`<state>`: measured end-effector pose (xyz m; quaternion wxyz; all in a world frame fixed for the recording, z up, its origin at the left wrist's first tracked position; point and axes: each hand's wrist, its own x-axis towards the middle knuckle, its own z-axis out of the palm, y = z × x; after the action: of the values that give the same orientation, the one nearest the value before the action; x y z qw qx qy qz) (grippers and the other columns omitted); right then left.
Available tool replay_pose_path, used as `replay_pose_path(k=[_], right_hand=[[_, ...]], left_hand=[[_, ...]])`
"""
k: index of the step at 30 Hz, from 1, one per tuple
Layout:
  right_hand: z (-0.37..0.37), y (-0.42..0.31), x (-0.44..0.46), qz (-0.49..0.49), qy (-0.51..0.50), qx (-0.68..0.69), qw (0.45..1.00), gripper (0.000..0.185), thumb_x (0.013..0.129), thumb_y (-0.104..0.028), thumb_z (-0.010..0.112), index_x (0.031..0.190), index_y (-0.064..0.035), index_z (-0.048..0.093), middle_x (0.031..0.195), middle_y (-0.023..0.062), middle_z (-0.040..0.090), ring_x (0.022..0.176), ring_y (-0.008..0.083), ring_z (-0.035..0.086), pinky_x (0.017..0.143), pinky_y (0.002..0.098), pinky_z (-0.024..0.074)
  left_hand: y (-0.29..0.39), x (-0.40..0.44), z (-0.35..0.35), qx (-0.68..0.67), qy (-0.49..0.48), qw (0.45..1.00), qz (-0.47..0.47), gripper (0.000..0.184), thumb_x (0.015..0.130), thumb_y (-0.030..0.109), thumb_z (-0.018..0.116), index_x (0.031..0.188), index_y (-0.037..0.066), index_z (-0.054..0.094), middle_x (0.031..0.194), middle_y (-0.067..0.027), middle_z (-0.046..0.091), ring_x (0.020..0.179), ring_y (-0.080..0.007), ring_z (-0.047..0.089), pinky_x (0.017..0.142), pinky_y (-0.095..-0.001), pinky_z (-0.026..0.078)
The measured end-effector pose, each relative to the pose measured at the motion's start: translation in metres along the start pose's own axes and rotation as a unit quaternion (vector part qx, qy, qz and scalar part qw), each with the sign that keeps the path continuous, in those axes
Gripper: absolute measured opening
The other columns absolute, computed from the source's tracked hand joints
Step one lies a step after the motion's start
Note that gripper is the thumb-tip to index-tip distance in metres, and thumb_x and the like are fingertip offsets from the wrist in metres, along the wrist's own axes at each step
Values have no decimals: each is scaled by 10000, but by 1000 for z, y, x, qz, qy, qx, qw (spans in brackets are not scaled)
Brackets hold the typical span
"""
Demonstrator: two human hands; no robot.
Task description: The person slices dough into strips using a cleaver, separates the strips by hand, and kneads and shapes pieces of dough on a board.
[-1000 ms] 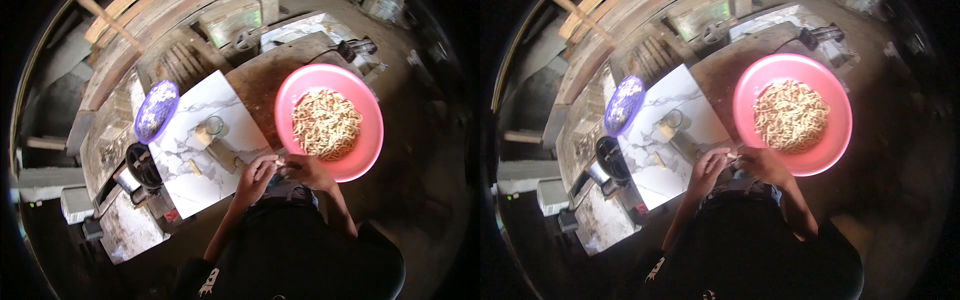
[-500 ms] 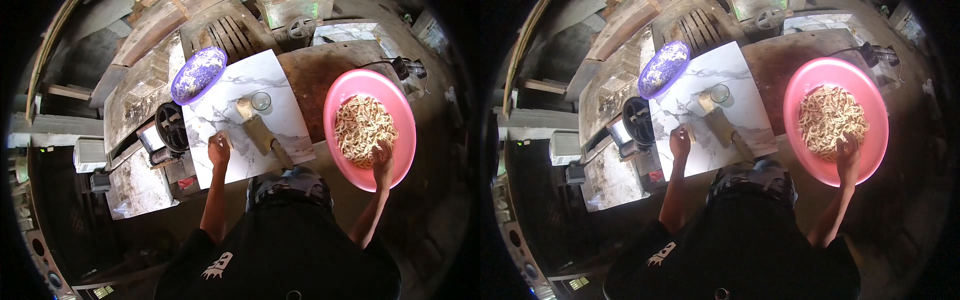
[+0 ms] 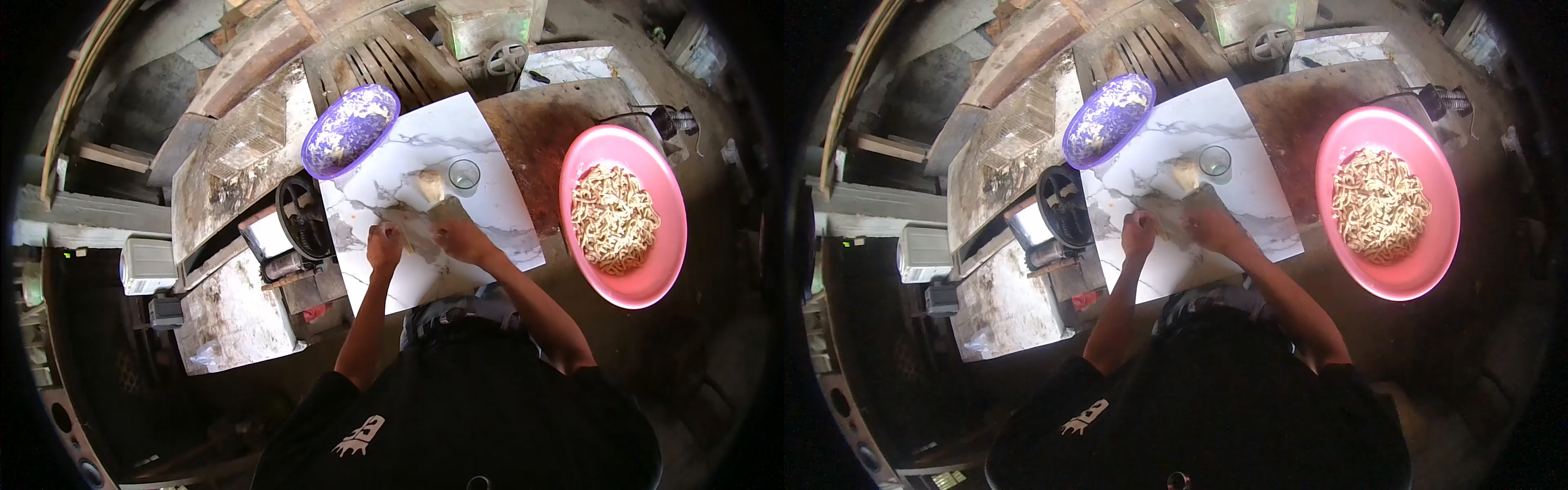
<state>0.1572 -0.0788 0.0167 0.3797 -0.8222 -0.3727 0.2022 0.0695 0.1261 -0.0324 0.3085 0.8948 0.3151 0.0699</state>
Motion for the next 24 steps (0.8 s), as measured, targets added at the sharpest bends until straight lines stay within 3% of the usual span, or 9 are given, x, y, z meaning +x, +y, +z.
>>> replay_pose_path(k=[3,5,7,8,12,15,17,18,24], right_hand=[[33,-12,44,69,3,-43,997,315,890,-201,544,1181,-123,637,1021,181,665,913,391,634,806,480,509],[52,-12,54,58,29,-60,996,315,892,-208,548,1186,-141,635,1045,172,645,940,377,630,809,473,513],[59,-19,59,47,53,-78,994,315,893,-214,552,1192,-160,634,1068,162,624,967,362,627,813,465,517],[62,-22,60,68,31,-100,992,314,887,-227,565,1187,-177,638,1083,155,603,990,354,621,816,462,519],[75,-24,59,52,52,-147,986,287,865,-239,595,1144,-202,653,1095,127,585,986,333,624,811,449,525],[80,-29,60,76,75,-139,985,210,856,-246,608,1042,-163,658,1079,112,593,953,338,629,789,454,527],[81,-36,62,94,91,-125,983,177,855,-246,610,996,-146,648,1045,111,605,929,347,632,766,457,525],[83,-38,62,114,105,-108,982,153,854,-246,612,950,-129,637,1011,111,617,905,355,635,743,461,522],[92,-44,55,84,152,-58,983,181,857,-239,615,965,-95,637,959,144,650,865,375,637,720,463,515]], left_hand=[[-22,1,11,-63,56,988,130,275,898,254,596,1028,12,614,941,-159,637,846,-302,641,739,-398,508],[-4,-12,-7,-156,9,985,69,254,925,213,562,1001,-29,551,926,-183,640,790,-292,628,711,-393,503],[-2,-14,-13,-384,-19,922,-52,224,948,191,539,1033,-17,532,841,-149,645,695,-191,614,640,-315,493],[-3,-12,-19,-376,-26,922,-85,206,953,176,534,1031,-14,520,740,-89,625,618,-119,578,574,-261,468],[-9,-2,-29,-418,-43,899,-123,254,942,197,548,1094,-5,526,652,-53,605,576,-102,554,544,-260,453],[-14,6,-32,-273,-60,959,-43,327,916,219,566,1169,12,557,639,-88,625,561,-179,595,562,-325,489],[-17,8,-27,-81,-12,990,113,365,885,229,569,1207,62,598,673,-157,650,622,-318,642,630,-414,517],[-14,9,-27,-87,-36,991,93,330,871,217,559,1153,69,647,799,-199,670,767,-411,644,732,-478,516],[-22,20,-18,44,-102,979,173,213,863,186,569,991,62,687,934,-184,671,872,-373,636,782,-472,504]])
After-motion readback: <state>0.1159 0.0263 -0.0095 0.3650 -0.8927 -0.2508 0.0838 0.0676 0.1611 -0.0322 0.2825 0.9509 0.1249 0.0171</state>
